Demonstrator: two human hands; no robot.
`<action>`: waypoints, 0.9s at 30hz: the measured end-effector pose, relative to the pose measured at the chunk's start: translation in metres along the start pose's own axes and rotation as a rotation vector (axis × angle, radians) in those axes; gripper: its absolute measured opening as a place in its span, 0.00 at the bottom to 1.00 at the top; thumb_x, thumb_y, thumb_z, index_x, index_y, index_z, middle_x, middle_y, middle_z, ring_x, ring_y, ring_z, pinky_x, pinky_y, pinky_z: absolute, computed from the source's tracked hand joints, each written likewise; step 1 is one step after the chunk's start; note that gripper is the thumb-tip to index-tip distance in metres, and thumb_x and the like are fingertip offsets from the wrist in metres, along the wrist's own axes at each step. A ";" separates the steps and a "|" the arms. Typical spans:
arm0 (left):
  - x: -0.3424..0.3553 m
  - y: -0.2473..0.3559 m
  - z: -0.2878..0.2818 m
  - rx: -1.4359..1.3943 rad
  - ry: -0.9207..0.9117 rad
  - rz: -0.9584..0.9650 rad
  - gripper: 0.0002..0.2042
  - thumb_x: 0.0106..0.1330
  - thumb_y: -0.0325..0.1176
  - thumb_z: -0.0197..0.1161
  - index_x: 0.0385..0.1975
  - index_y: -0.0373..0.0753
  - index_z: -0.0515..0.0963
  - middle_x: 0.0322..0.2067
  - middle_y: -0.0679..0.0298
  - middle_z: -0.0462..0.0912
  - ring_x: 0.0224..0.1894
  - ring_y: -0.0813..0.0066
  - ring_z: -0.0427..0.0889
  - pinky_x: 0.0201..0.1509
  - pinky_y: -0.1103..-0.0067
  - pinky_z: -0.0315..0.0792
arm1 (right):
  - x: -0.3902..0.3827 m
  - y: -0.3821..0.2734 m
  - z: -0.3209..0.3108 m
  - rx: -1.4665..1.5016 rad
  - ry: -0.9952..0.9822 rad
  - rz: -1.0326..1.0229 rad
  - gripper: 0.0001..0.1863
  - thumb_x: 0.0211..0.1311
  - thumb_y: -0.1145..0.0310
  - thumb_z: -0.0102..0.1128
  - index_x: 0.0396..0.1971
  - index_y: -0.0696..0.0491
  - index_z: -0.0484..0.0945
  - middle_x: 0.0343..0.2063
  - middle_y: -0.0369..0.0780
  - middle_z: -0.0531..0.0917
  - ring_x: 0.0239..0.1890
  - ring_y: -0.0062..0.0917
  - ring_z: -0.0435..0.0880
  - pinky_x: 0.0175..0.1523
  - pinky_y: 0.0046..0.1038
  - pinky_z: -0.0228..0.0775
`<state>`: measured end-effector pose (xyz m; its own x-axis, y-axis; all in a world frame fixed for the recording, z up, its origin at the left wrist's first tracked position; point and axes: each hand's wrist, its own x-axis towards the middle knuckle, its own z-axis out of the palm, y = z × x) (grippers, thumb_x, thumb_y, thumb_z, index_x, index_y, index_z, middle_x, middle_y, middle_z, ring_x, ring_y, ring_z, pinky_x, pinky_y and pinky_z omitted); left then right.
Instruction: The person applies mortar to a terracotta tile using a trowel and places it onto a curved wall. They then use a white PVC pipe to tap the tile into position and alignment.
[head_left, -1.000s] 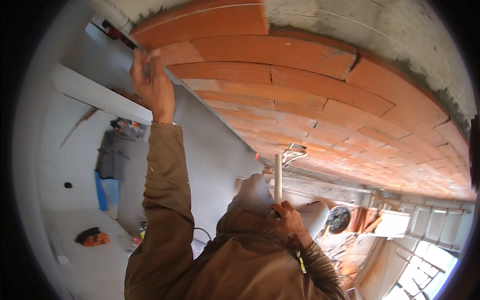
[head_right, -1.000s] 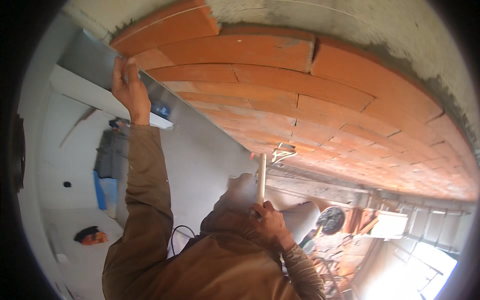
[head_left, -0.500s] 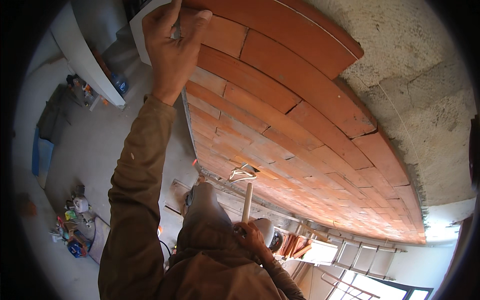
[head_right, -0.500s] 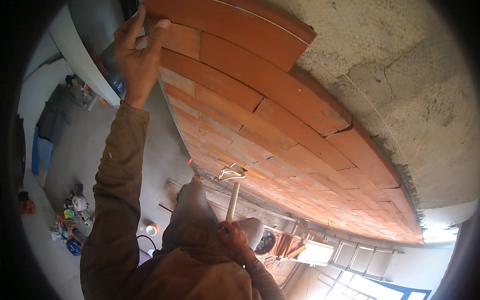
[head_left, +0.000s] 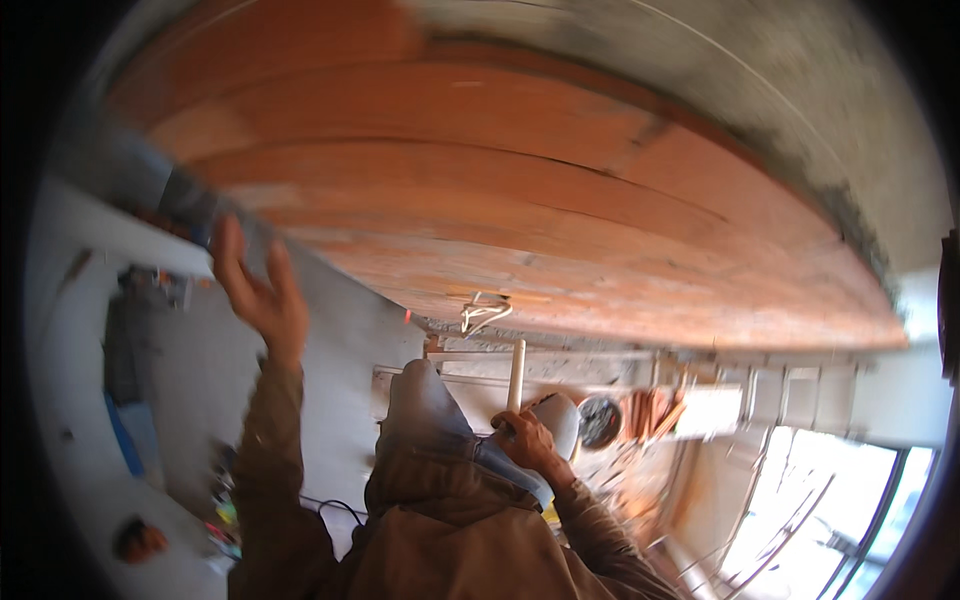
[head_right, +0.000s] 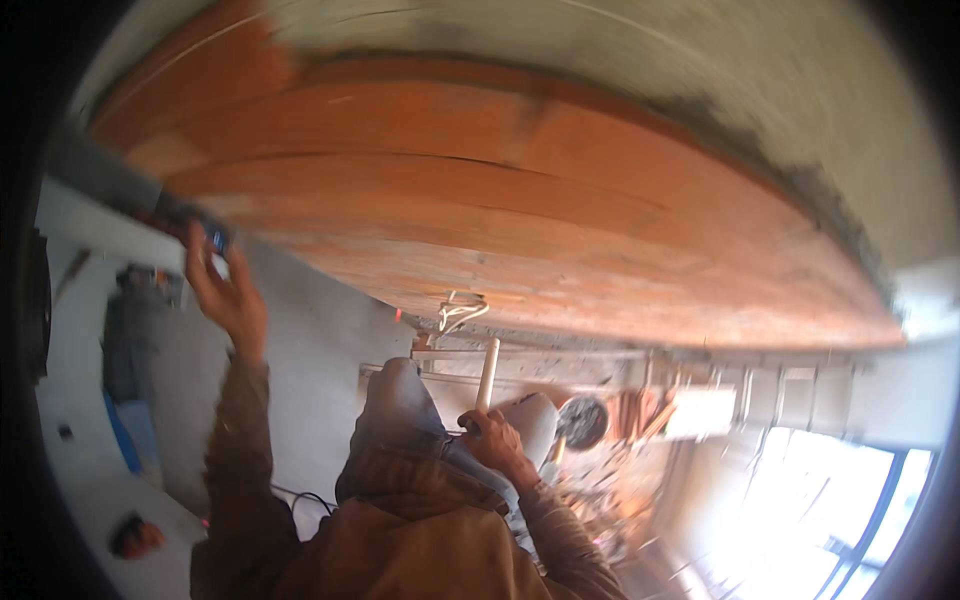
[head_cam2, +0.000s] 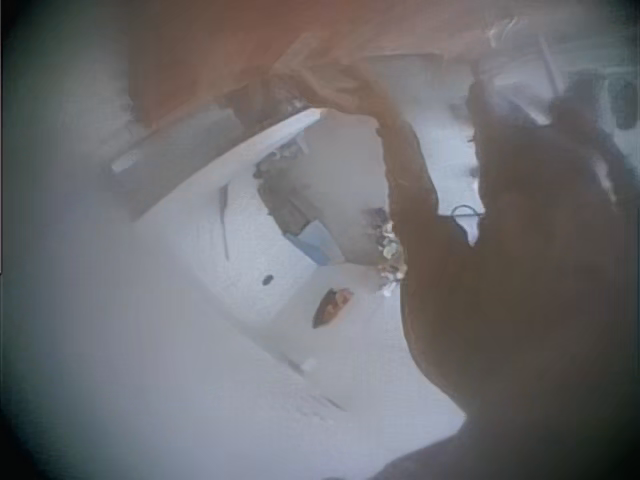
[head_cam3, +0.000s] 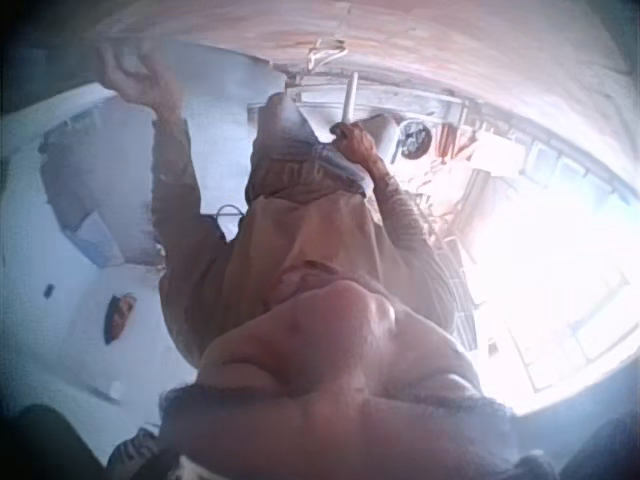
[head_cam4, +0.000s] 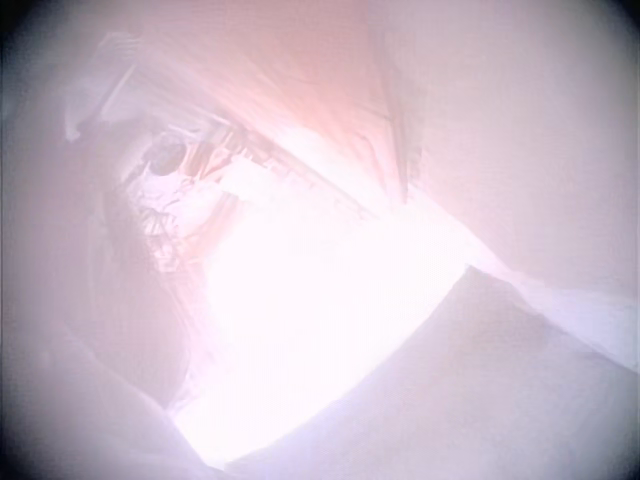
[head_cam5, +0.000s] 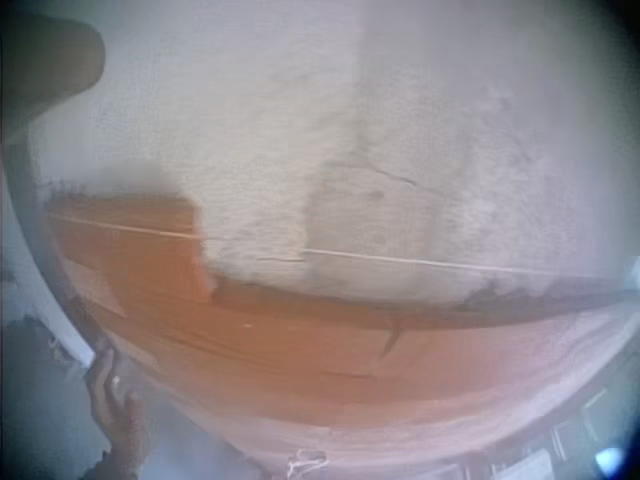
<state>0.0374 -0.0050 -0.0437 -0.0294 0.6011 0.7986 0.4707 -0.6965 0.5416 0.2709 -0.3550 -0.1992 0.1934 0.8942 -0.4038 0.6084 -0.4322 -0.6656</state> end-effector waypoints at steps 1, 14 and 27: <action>-0.041 -0.006 -0.004 0.042 -0.168 -0.068 0.25 0.72 0.32 0.60 0.66 0.31 0.63 0.67 0.52 0.63 0.69 0.56 0.63 0.72 0.63 0.57 | -0.002 0.004 0.005 0.040 0.002 0.051 0.16 0.54 0.63 0.67 0.45 0.44 0.81 0.36 0.42 0.83 0.45 0.41 0.82 0.49 0.40 0.76; -0.253 -0.016 -0.048 0.291 -2.173 -0.641 0.42 0.63 0.56 0.65 0.67 0.28 0.63 0.63 0.35 0.67 0.67 0.45 0.67 0.69 0.66 0.64 | -0.102 0.049 0.034 0.447 0.408 0.594 0.21 0.57 0.59 0.63 0.51 0.46 0.78 0.41 0.53 0.81 0.47 0.50 0.81 0.51 0.44 0.74; -0.239 0.008 0.046 0.586 -2.246 -0.462 0.33 0.64 0.48 0.66 0.62 0.30 0.71 0.55 0.46 0.79 0.56 0.57 0.79 0.59 0.69 0.72 | -0.169 0.174 0.015 0.865 0.707 0.826 0.24 0.57 0.52 0.70 0.41 0.58 0.78 0.31 0.44 0.81 0.35 0.32 0.80 0.44 0.33 0.72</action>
<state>0.0892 -0.1362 -0.2419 0.2763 0.2371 -0.9314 0.8313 -0.5453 0.1078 0.3325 -0.5828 -0.2560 0.7616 0.1039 -0.6397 -0.4863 -0.5608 -0.6701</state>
